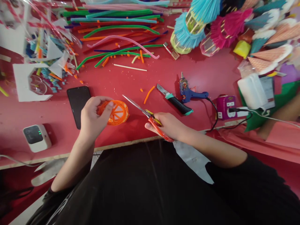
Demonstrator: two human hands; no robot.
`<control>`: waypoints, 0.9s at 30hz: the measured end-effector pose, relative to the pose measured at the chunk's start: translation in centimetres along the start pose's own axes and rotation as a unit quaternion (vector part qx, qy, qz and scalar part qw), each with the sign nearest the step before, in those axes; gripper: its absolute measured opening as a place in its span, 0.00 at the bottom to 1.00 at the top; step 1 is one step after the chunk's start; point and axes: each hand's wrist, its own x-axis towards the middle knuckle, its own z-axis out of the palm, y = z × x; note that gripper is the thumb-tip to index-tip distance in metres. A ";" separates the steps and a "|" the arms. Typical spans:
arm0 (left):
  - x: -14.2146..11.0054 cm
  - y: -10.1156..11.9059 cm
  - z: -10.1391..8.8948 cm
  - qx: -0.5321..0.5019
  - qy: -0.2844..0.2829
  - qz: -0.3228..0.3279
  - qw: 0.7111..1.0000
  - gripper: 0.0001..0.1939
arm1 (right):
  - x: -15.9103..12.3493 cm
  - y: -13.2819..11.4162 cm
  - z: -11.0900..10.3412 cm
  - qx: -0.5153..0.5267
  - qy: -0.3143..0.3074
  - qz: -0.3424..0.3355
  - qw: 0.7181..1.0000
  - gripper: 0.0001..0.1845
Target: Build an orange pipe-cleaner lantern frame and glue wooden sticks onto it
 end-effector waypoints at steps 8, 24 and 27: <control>-0.4 0.4 0.4 -0.008 0.004 -0.014 1.000 0.04 | 0.2 0.0 0.7 -0.028 0.021 -0.016 0.999 0.28; -0.7 0.2 1.1 -0.060 0.032 -0.039 0.997 0.05 | 0.5 -0.4 1.6 -0.070 0.068 -0.037 0.995 0.30; -0.8 0.0 1.1 -0.060 0.031 -0.038 0.997 0.05 | 0.7 -0.4 1.5 -0.066 0.063 -0.038 0.995 0.31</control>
